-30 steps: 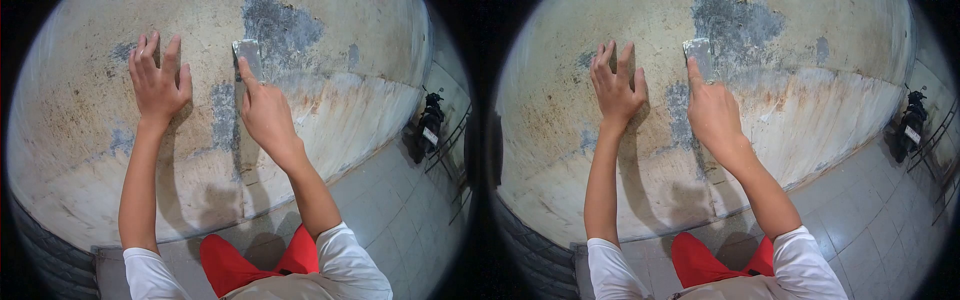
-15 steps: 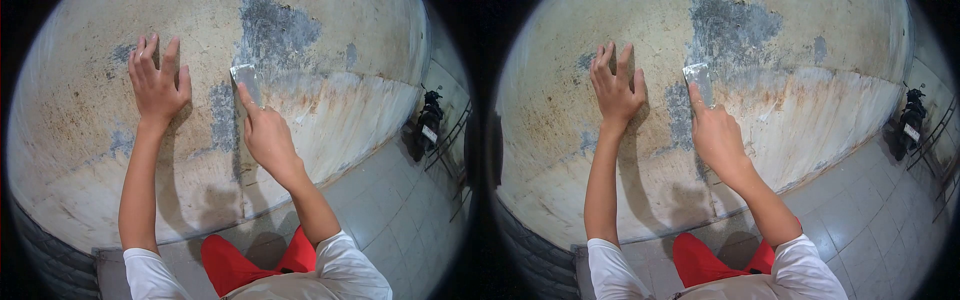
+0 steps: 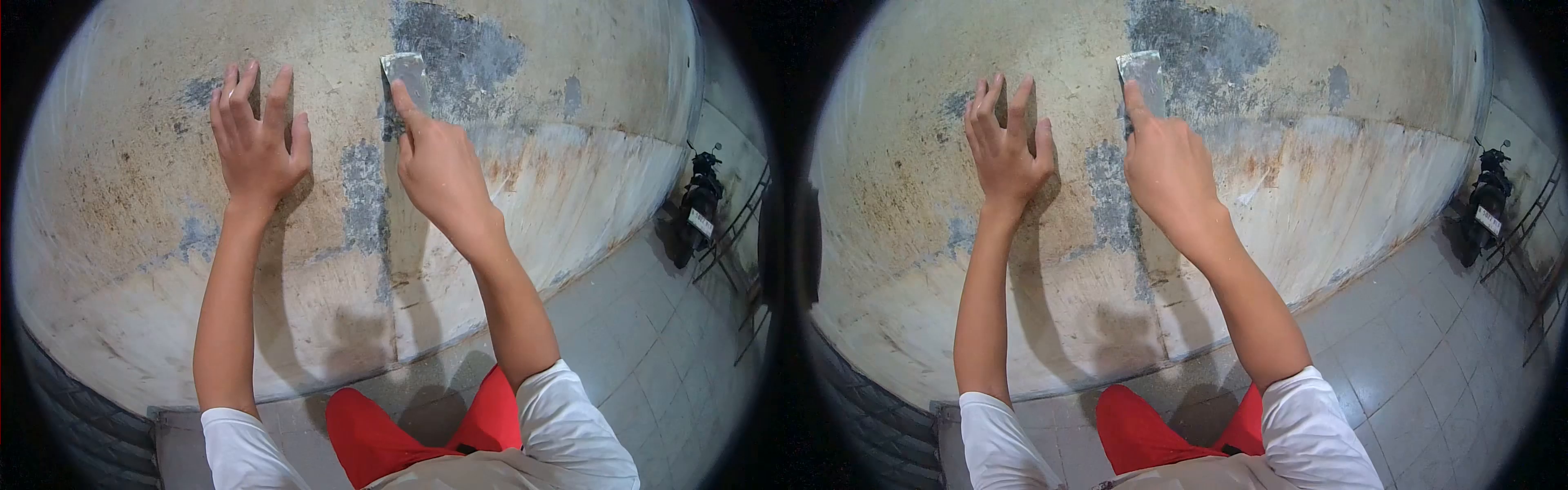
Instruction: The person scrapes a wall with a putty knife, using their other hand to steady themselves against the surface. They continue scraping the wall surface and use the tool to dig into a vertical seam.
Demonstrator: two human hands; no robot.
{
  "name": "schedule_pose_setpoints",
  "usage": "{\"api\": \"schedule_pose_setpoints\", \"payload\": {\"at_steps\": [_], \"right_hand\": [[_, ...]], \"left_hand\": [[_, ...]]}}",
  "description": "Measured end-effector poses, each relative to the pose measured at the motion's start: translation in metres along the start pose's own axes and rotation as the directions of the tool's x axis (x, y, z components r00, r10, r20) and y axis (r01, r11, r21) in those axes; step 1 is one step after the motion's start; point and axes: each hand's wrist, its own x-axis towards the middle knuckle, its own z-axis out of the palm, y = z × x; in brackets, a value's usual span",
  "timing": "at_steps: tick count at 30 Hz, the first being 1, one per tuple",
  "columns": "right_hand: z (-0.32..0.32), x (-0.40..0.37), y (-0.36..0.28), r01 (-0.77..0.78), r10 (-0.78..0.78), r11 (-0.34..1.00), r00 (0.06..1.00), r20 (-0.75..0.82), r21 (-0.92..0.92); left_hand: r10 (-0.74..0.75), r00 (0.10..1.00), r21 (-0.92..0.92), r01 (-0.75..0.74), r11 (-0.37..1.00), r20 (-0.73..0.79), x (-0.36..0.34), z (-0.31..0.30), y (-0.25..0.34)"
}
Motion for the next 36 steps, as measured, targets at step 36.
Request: {"api": "schedule_pose_setpoints", "payload": {"at_steps": [36], "right_hand": [[-0.005,-0.01,0.002,0.003,0.008,0.996,0.993,0.122,-0.093]], "left_hand": [[-0.018,0.999,-0.031,0.019,0.999,0.026,0.001,-0.004,0.003]]}}
